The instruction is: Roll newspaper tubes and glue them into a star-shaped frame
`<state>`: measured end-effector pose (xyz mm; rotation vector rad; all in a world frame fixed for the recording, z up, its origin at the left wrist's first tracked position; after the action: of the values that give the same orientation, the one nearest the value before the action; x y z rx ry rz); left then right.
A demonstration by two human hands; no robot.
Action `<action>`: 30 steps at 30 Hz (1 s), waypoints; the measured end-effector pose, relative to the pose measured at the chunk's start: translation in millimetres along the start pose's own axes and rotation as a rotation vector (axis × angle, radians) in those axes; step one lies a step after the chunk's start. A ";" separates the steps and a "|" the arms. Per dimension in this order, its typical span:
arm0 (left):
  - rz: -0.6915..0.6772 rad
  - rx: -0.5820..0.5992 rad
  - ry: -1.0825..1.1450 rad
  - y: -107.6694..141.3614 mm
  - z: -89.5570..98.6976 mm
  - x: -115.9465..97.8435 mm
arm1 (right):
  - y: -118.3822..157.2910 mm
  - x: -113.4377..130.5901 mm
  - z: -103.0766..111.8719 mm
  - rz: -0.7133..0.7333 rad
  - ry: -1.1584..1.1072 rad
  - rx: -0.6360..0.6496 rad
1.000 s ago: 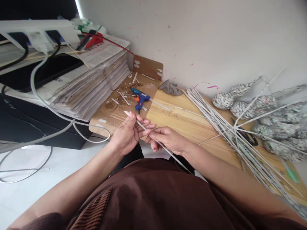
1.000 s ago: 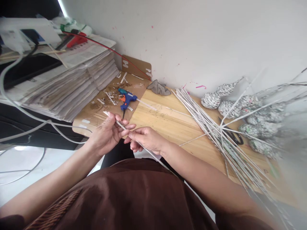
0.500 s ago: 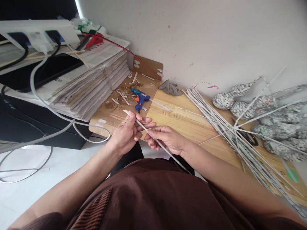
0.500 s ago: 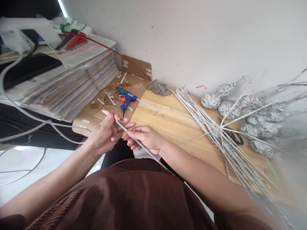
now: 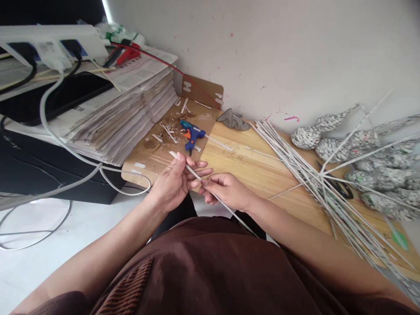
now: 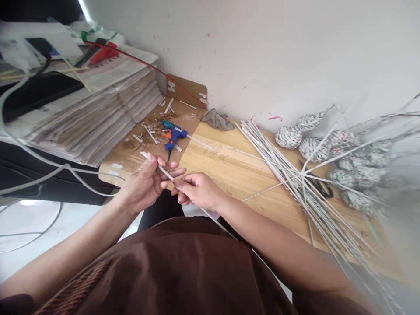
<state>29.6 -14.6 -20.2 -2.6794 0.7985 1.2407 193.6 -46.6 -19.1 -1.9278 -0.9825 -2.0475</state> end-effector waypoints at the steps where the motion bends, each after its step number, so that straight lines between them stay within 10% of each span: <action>1: -0.005 0.002 0.009 -0.3 1.3 -0.8 | 2.6 -1.2 1.2 -0.016 -0.007 0.027; 9: -0.005 0.002 0.035 -2.9 2.1 -1.2 | 15.1 -3.6 0.9 -0.028 0.102 -0.049; 16: -0.071 -0.048 0.052 -4.2 7.8 -12.9 | 36.1 -4.1 -0.8 0.163 0.707 -0.273; 23: -0.072 -0.069 0.069 -3.8 3.3 -19.2 | 36.7 -9.9 9.5 -0.092 -0.110 0.130; 30: -0.100 -0.039 0.062 -3.0 8.5 -21.5 | 39.8 -6.6 8.9 -0.052 -0.079 0.039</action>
<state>13.7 -0.6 -10.6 -2.7640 0.6453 1.1680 223.3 -74.3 -12.0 -1.9972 -1.0928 -1.9779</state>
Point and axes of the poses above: each hand's wrist, its own y-axis away from the middle knuckle, its own z-axis out of the back of the hand, x = y × z, the point moved 1 cm from there along -y, towards the middle knuckle, and after that the axes turned 10 degrees about x, right-handed, at the moved point
